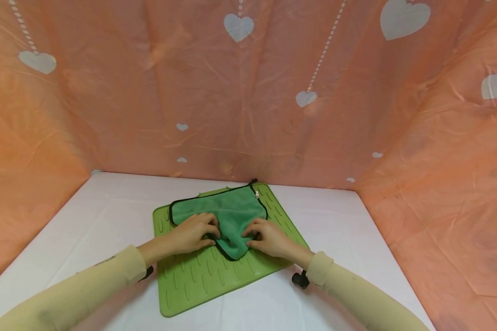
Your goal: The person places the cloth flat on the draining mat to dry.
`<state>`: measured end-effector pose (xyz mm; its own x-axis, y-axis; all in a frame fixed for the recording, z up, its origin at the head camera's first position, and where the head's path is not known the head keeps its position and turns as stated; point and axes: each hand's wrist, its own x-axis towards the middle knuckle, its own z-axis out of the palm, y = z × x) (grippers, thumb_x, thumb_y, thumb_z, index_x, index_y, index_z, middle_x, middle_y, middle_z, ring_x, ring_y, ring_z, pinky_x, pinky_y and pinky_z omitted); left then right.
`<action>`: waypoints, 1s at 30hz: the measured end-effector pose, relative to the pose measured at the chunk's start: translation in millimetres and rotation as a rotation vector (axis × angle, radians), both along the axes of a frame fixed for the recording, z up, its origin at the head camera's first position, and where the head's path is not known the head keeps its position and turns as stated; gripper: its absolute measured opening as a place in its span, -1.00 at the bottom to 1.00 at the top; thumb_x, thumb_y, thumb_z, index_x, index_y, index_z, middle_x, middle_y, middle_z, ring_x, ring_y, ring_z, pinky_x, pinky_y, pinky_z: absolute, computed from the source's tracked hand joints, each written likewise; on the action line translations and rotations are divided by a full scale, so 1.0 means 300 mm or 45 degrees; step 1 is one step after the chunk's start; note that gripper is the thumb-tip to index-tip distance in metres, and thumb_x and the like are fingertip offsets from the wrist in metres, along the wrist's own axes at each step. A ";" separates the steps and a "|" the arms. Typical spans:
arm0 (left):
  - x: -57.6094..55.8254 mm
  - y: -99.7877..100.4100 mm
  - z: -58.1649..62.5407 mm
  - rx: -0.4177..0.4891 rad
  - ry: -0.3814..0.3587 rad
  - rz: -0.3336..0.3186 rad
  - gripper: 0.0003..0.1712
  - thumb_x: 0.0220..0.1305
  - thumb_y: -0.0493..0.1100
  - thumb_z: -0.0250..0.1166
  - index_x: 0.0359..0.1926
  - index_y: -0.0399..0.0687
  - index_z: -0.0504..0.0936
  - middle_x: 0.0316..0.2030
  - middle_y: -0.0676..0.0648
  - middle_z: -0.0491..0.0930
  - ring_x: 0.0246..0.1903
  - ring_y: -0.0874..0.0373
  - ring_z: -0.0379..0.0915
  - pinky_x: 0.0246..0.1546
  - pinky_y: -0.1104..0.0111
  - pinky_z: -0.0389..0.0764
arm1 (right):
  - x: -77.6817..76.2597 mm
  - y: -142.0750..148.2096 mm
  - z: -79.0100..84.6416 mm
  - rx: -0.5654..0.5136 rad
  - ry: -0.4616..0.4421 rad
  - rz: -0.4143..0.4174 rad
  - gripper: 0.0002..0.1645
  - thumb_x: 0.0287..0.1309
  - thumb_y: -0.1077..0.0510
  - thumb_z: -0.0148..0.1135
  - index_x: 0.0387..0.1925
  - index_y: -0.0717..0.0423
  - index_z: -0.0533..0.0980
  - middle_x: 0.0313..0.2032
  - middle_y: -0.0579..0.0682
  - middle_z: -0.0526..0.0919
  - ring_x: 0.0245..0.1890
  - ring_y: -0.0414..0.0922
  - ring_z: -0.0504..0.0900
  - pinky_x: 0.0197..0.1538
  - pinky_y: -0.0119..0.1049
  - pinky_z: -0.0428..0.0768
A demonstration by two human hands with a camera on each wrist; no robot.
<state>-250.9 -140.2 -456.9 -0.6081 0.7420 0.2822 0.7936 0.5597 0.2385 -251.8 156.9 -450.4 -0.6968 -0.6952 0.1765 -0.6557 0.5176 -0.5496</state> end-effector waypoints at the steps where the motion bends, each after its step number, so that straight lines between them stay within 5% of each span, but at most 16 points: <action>1: -0.001 0.000 -0.002 -0.005 0.019 -0.005 -0.84 0.22 -0.15 0.55 -0.17 0.05 0.79 -0.09 0.00 0.55 -0.06 0.05 0.50 -0.08 0.08 0.55 | 0.000 -0.002 -0.001 0.001 0.008 0.003 -0.81 0.29 0.25 0.44 -0.07 0.12 0.73 -0.08 0.02 0.64 -0.23 -0.13 0.64 -0.15 -0.36 0.64; 12: -0.008 0.011 -0.018 -0.019 0.102 -0.018 -0.91 0.25 -0.13 0.52 -0.24 0.09 0.76 -0.11 0.02 0.54 -0.10 0.09 0.48 -0.04 0.10 0.56 | -0.005 -0.011 -0.019 0.024 0.065 -0.034 -0.93 0.30 0.20 0.44 -0.20 0.06 0.72 -0.18 -0.05 0.63 -0.31 -0.26 0.57 -0.21 -0.40 0.60; 18: 0.004 0.001 -0.004 0.027 0.093 0.001 -0.90 0.25 -0.17 0.52 -0.24 0.07 0.75 -0.10 0.02 0.56 -0.06 0.06 0.51 -0.05 0.08 0.57 | -0.001 0.000 -0.010 -0.102 -0.013 -0.046 -0.93 0.35 0.25 0.38 -0.16 0.12 0.68 -0.16 0.00 0.61 -0.25 -0.20 0.58 -0.17 -0.36 0.61; 30: 0.088 -0.021 0.057 0.178 0.068 0.062 -0.86 0.29 -0.22 0.49 -0.21 0.10 0.70 -0.08 0.08 0.56 -0.08 0.12 0.53 -0.05 0.09 0.60 | -0.005 0.018 0.017 -0.265 -0.104 -0.233 -0.90 0.39 0.21 0.34 -0.10 0.09 0.66 -0.18 -0.04 0.66 -0.24 -0.21 0.59 -0.18 -0.31 0.61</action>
